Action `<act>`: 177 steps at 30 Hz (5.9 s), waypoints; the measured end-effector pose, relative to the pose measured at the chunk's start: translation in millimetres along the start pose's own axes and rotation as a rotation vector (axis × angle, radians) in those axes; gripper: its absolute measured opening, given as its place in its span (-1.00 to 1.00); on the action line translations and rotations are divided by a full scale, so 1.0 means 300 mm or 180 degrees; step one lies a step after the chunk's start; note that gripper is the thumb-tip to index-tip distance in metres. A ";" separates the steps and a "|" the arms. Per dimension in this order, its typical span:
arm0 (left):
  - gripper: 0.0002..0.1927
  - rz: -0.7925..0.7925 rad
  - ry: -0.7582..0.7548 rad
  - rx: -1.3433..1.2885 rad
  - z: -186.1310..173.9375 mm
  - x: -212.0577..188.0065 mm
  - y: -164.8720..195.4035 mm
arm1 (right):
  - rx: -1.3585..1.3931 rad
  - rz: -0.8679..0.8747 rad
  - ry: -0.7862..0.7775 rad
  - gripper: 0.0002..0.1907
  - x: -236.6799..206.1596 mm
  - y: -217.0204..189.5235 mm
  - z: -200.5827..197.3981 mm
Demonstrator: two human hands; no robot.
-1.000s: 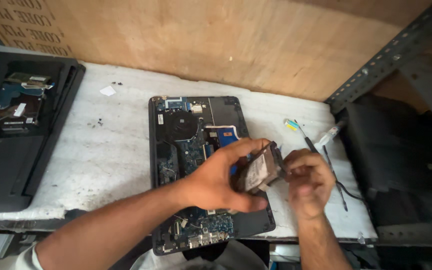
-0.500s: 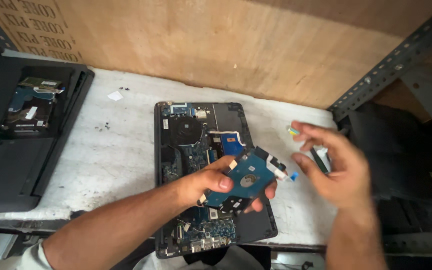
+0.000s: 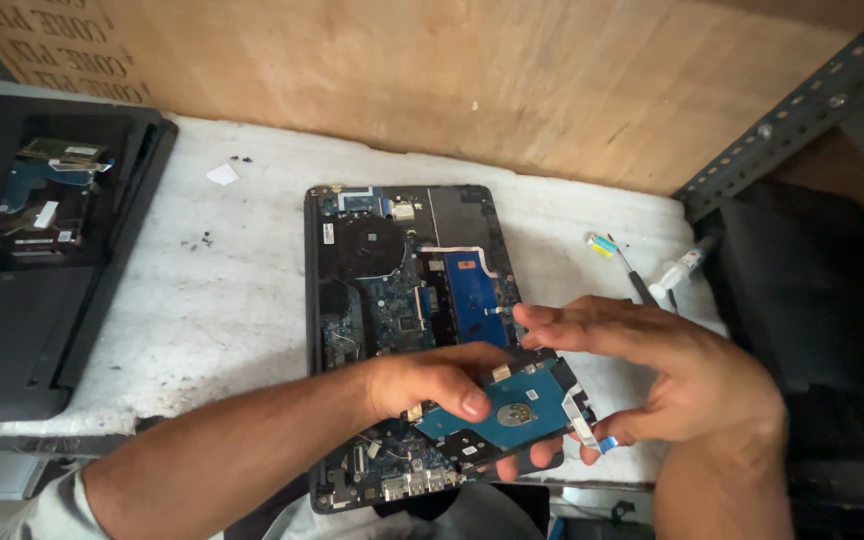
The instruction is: The person works on a disassembled laptop at a repair bench, detaching the hard drive bracket and caddy from the old drive, fitting the drive into the laptop's drive bay, and connecting the SATA connector by hand. They press the drive into place and reposition the laptop on the bench.
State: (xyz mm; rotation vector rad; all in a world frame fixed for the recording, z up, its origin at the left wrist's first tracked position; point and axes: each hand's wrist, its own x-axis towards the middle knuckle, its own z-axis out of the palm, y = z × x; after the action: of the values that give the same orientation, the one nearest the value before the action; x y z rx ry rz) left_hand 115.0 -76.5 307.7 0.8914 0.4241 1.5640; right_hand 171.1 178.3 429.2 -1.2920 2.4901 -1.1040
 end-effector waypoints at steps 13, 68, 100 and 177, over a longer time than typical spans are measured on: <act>0.01 0.0093 -0.0048 -0.0276 0.065 0.016 0.016 | 0.0516 -0.0379 0.0293 0.00 0.005 0.052 0.017; 0.02 0.2197 0.1745 0.4916 0.133 -0.050 0.102 | 0.0338 -0.0515 0.1716 0.09 -0.061 0.173 0.026; -0.04 0.1910 0.1548 0.4558 0.140 -0.047 0.115 | 0.0511 -0.0610 0.1687 0.16 -0.074 0.200 -0.005; -0.07 0.0830 0.1048 0.6013 0.198 -0.090 0.221 | -0.1382 0.0997 0.2598 -0.13 -0.137 -0.123 0.391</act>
State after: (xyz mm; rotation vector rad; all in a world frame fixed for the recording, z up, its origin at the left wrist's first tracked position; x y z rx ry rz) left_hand 113.9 -128.8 384.6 2.0637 2.2619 1.1719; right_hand 270.1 131.2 359.8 -0.4868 3.5177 -1.2166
